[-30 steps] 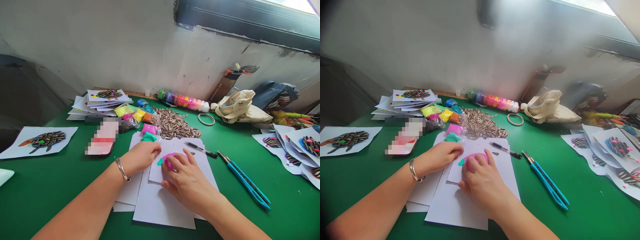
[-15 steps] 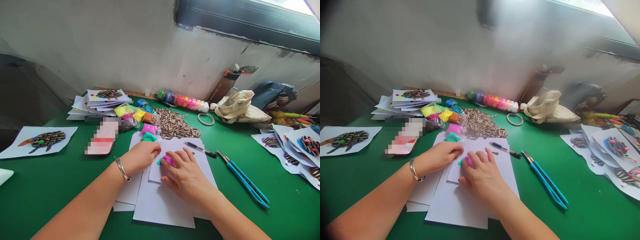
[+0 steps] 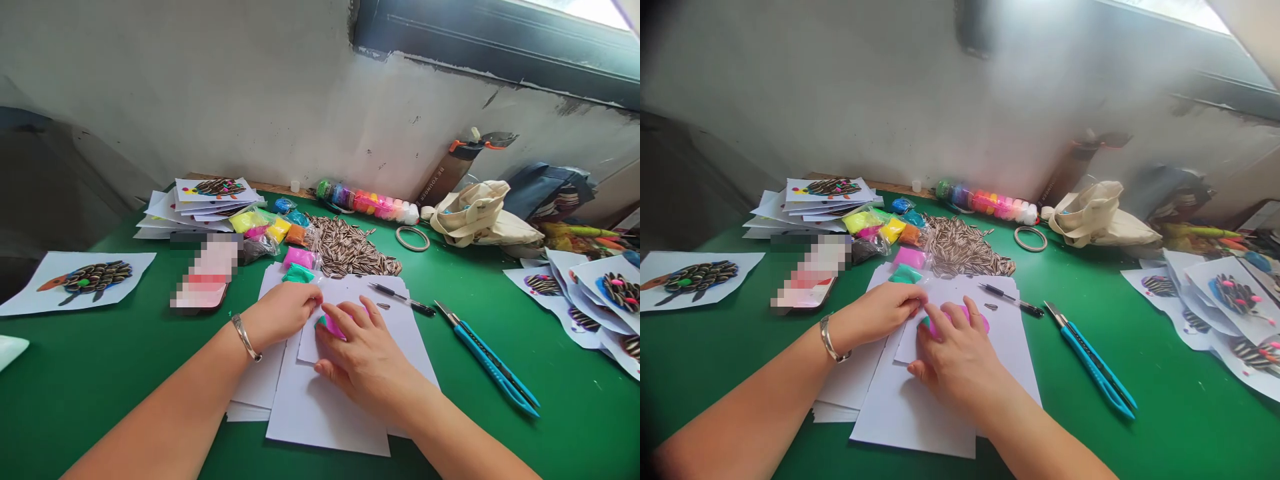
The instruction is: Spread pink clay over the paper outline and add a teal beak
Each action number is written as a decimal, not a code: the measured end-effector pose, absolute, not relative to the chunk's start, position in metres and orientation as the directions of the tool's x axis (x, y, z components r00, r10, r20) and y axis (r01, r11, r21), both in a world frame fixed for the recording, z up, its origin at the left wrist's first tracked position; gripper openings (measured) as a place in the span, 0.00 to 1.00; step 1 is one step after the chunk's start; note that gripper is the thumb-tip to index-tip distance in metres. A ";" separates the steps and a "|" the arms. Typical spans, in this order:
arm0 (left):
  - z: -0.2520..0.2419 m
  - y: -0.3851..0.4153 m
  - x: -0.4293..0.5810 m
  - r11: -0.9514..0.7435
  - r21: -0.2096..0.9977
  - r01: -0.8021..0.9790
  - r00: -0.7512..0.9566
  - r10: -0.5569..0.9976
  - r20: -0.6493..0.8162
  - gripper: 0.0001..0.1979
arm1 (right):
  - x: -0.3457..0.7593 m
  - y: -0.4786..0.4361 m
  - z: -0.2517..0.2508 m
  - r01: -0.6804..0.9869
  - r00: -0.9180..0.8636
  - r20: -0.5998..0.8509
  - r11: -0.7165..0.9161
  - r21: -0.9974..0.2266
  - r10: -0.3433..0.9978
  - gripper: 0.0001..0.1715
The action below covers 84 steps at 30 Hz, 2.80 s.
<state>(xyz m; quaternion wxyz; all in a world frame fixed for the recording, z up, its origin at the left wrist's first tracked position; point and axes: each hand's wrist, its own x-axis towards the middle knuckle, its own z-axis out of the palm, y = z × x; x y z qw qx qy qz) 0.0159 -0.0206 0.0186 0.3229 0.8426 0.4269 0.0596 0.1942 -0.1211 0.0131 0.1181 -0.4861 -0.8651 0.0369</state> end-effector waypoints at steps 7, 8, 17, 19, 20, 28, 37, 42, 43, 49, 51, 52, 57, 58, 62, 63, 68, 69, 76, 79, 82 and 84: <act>0.018 -0.020 0.016 -0.437 0.589 0.679 0.633 0.756 -0.169 0.12 | 0.194 -0.120 0.009 0.831 -0.484 0.169 0.511 -0.218 0.859 0.23; 0.018 -0.020 0.016 -0.439 0.589 0.679 0.634 0.755 -0.168 0.12 | 0.194 -0.120 0.008 0.830 -0.485 0.173 0.513 -0.217 0.857 0.23; 0.017 -0.020 0.016 -0.444 0.587 0.677 0.639 0.751 -0.168 0.13 | 0.190 -0.119 0.013 0.822 -0.508 0.134 0.525 -0.219 0.851 0.22; 0.017 -0.020 0.016 -0.446 0.587 0.675 0.640 0.751 -0.166 0.13 | 0.192 -0.119 0.014 0.831 -0.487 0.141 0.507 -0.228 0.862 0.23; 0.017 -0.020 0.016 -0.445 0.588 0.675 0.639 0.751 -0.166 0.13 | 0.194 -0.119 0.014 0.833 -0.482 0.142 0.503 -0.232 0.865 0.23; 0.021 -0.022 0.016 -0.437 0.592 0.677 0.636 0.752 -0.172 0.13 | 0.197 -0.119 0.015 0.823 -0.493 0.148 0.515 -0.241 0.857 0.20; 0.022 -0.022 0.017 -0.432 0.594 0.679 0.635 0.752 -0.180 0.13 | 0.199 -0.114 0.009 0.865 -0.446 0.092 0.455 -0.209 0.890 0.22; 0.023 -0.022 0.017 -0.432 0.598 0.675 0.638 0.749 -0.180 0.14 | 0.199 -0.113 0.013 0.870 -0.440 0.086 0.448 -0.207 0.894 0.23; 0.023 -0.022 0.017 -0.432 0.597 0.675 0.638 0.749 -0.180 0.14 | 0.199 -0.113 0.013 0.868 -0.446 0.081 0.453 -0.206 0.891 0.23; 0.022 -0.022 0.017 -0.427 0.597 0.679 0.634 0.751 -0.184 0.13 | 0.200 -0.115 0.015 0.865 -0.447 0.097 0.458 -0.207 0.889 0.21; 0.022 -0.022 0.017 -0.425 0.598 0.680 0.632 0.753 -0.184 0.13 | 0.201 -0.115 0.016 0.860 -0.457 0.094 0.466 -0.209 0.885 0.22; 0.023 -0.022 0.017 -0.424 0.598 0.680 0.632 0.753 -0.184 0.13 | 0.201 -0.116 0.017 0.857 -0.464 0.083 0.470 -0.210 0.882 0.21; 0.024 -0.024 0.017 -0.414 0.600 0.685 0.623 0.759 -0.187 0.13 | 0.204 -0.119 0.025 0.855 -0.473 0.035 0.468 -0.223 0.880 0.20; 0.025 -0.024 0.017 -0.412 0.599 0.686 0.621 0.761 -0.188 0.13 | 0.205 -0.119 0.026 0.852 -0.478 0.030 0.472 -0.227 0.878 0.20; 0.025 -0.024 0.017 -0.414 0.594 0.690 0.620 0.762 -0.189 0.13 | 0.205 -0.119 0.028 0.841 -0.501 0.004 0.488 -0.235 0.865 0.19; 0.025 -0.023 0.017 -0.416 0.594 0.689 0.621 0.761 -0.188 0.13 | 0.205 -0.119 0.028 0.843 -0.498 0.000 0.484 -0.236 0.867 0.19; 0.025 -0.023 0.017 -0.426 0.595 0.682 0.629 0.756 -0.181 0.13 | 0.202 -0.120 0.027 0.835 -0.508 -0.003 0.491 -0.247 0.862 0.18; 0.025 -0.023 0.017 -0.427 0.595 0.681 0.630 0.756 -0.178 0.13 | 0.203 -0.119 0.027 0.829 -0.515 0.005 0.500 -0.250 0.857 0.17; 0.026 -0.024 0.018 -0.419 0.590 0.690 0.626 0.754 -0.197 0.14 | 0.223 -0.109 0.014 0.799 -0.375 0.285 0.464 -0.383 0.882 0.18; 0.030 -0.025 0.016 -0.417 0.579 0.700 0.628 0.745 -0.223 0.15 | 0.225 -0.104 0.010 0.788 -0.347 0.306 0.452 -0.417 0.887 0.14; 0.036 -0.028 0.010 -0.421 0.571 0.705 0.644 0.718 -0.264 0.15 | 0.221 -0.103 0.009 0.783 -0.404 0.280 0.487 -0.386 0.871 0.15; 0.041 -0.032 0.006 -0.425 0.567 0.706 0.652 0.703 -0.285 0.16 | 0.222 -0.103 0.009 0.786 -0.408 0.283 0.492 -0.375 0.868 0.17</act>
